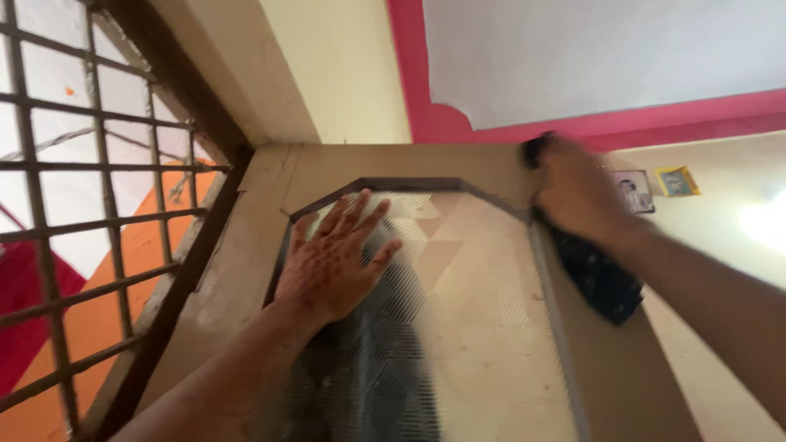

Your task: The person wipes the frame and textured glass of a window using a dark cloth. They move the cloth along the edges and across the glass surface repeatedly, covering different sections of the window frame and pane.

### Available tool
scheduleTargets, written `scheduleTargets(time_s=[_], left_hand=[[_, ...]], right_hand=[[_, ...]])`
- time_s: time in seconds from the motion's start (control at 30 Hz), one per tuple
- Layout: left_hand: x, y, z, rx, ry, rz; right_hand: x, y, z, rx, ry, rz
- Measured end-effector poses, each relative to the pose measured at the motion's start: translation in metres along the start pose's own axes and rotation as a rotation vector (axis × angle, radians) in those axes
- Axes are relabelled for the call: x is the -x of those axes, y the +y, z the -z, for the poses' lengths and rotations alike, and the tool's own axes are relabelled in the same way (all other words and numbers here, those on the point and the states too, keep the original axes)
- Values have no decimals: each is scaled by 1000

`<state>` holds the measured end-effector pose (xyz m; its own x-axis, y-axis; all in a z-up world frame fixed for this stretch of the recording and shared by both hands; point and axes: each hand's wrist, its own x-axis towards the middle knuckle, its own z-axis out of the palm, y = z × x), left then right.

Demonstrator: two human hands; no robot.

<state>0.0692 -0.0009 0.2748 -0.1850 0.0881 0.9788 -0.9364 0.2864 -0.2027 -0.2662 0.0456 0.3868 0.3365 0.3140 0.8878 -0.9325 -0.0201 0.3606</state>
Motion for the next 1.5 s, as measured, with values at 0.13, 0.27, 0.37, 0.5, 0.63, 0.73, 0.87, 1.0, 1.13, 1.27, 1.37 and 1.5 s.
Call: scheduleTargets(time_s=[0.13,0.27,0.37,0.5,0.63,0.73,0.87,1.0,1.13,1.27,1.37,1.5], left_hand=[[2,0,-4,-26,-29,26],[2,2,-5,-13,-3,17],[7,0,-2,4,31,27],[14,-6,-2,43,39,35],[17,-7,-7,60,69,2],[17,-6,-6,25,74,10],[17,-6,0,31,9,40],[18,-12,-1,33,-11,17],[19,-15,-6,95,51,-28],[17,-15,-9,92,66,-27],[19,-15,-10,110,72,-18],[19,-16,-9,113,67,-19]], right_hand=[[-6,1,-22,199,216,3],[-11,-47,-35,21,129,135],[-6,-80,-24,-100,230,448],[-9,-54,4,-119,70,-230],[-24,-47,-27,125,313,-44],[-46,-85,-50,-58,283,-10],[-73,-179,-83,25,307,82],[-86,-220,-92,2,301,136],[-63,-169,-78,121,250,133],[-36,-96,-52,262,387,167],[-31,-44,-47,150,141,-127],[-40,15,-29,310,4,-293]])
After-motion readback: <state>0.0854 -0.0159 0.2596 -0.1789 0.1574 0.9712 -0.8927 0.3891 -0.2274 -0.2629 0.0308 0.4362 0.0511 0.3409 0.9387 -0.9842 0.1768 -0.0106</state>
